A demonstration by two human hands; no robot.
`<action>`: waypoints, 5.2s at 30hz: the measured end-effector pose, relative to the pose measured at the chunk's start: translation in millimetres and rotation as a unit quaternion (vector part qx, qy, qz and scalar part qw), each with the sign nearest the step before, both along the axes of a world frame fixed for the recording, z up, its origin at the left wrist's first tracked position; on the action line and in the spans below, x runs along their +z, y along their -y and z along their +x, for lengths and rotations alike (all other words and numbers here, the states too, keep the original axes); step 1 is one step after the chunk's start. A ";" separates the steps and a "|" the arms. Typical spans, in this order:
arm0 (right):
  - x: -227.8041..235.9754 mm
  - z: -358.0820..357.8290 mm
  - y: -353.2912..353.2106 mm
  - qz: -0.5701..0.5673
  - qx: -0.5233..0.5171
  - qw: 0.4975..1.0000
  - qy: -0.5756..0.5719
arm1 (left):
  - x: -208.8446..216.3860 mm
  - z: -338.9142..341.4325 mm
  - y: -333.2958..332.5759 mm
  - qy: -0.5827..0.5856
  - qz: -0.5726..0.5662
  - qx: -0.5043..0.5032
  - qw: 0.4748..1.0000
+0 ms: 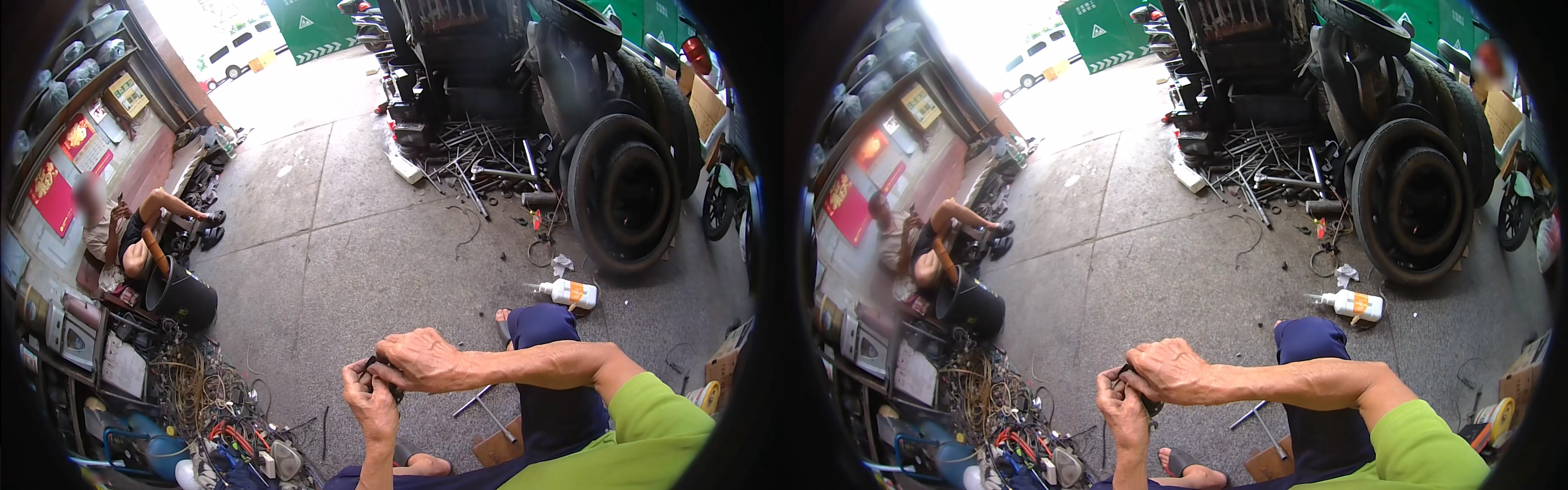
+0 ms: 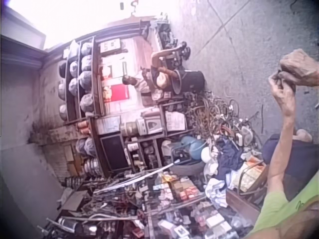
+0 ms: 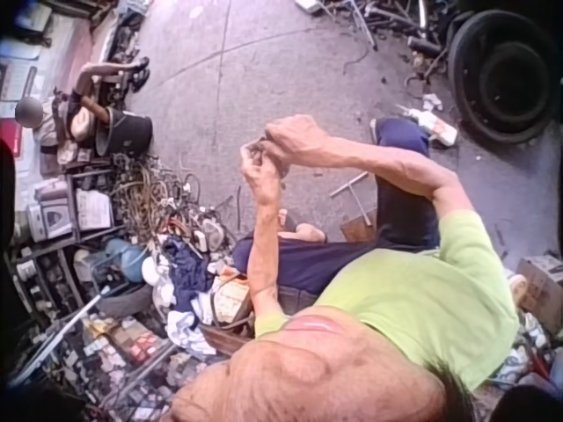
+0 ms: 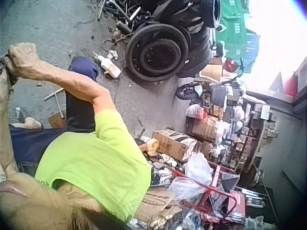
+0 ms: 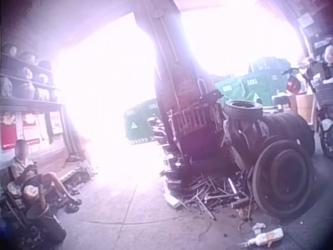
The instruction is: The person assembles a T-handle wrench by attaching a handle to a socket and then inserting a metal rod. They repeatedly tighten and loosen the components to test the fit.
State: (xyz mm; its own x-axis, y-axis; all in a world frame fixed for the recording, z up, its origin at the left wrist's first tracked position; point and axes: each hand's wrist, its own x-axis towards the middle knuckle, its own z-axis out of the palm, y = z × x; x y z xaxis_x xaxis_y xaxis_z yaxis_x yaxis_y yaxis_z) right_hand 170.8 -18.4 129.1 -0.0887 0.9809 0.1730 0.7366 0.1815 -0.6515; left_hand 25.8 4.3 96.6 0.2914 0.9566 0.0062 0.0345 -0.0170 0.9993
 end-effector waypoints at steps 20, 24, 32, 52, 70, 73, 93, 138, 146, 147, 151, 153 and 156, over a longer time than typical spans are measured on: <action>-5.1 -2.1 2.6 0.052 -0.009 0.999 0.000 | 6.7 5.4 2.3 -0.005 -0.005 0.004 1.000; -0.6 -1.5 4.3 0.078 0.028 0.996 -0.024 | 3.1 1.9 -2.1 0.026 -0.017 -0.001 1.000; 7.5 3.0 -0.7 0.000 -0.032 0.968 -0.248 | 1.9 -23.1 -31.5 0.221 -0.180 0.020 0.958; -10.8 -15.8 -2.4 -0.313 -0.009 0.849 -0.426 | 19.3 -28.0 -40.9 0.287 -0.251 0.000 0.924; -5.7 -4.5 2.9 -0.377 0.037 0.786 -0.488 | 14.3 -12.3 -24.1 0.306 -0.256 -0.031 0.916; -16.9 -8.6 0.6 -0.386 0.002 0.787 -0.481 | 13.6 -13.8 -27.6 0.320 -0.267 -0.046 0.908; -35.9 10.6 -12.6 0.111 -0.108 0.978 -0.138 | 29.5 10.1 2.2 0.106 -0.199 -0.043 0.973; -1.3 6.8 11.3 0.048 -0.002 0.999 -0.006 | 0.3 3.7 0.3 -0.008 -0.050 -0.113 0.992; 9.2 11.7 9.5 0.037 0.027 0.999 -0.002 | -0.3 5.8 -2.8 0.029 -0.052 -0.121 0.991; 8.9 11.9 9.2 0.050 0.025 0.998 0.002 | 1.4 6.8 -2.6 0.037 -0.045 -0.124 0.991; 7.4 11.4 7.9 0.092 0.031 0.995 0.021 | 11.4 8.4 -0.4 0.063 -0.037 -0.130 0.989; 8.2 12.1 8.9 0.103 0.030 0.994 0.034 | 12.1 9.3 0.3 0.069 -0.039 -0.131 0.988; 8.1 11.6 10.1 0.111 0.028 0.993 0.035 | 8.3 8.4 -0.1 0.069 -0.035 -0.126 0.989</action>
State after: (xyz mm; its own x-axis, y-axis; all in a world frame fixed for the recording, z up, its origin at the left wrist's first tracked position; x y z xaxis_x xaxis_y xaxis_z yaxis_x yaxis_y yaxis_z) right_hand 182.4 -28.4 137.2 -0.1626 0.9120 0.3765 0.7634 0.3580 -0.5376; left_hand 34.2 4.3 104.9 0.5221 0.8529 -0.0001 -0.0996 0.0611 0.9931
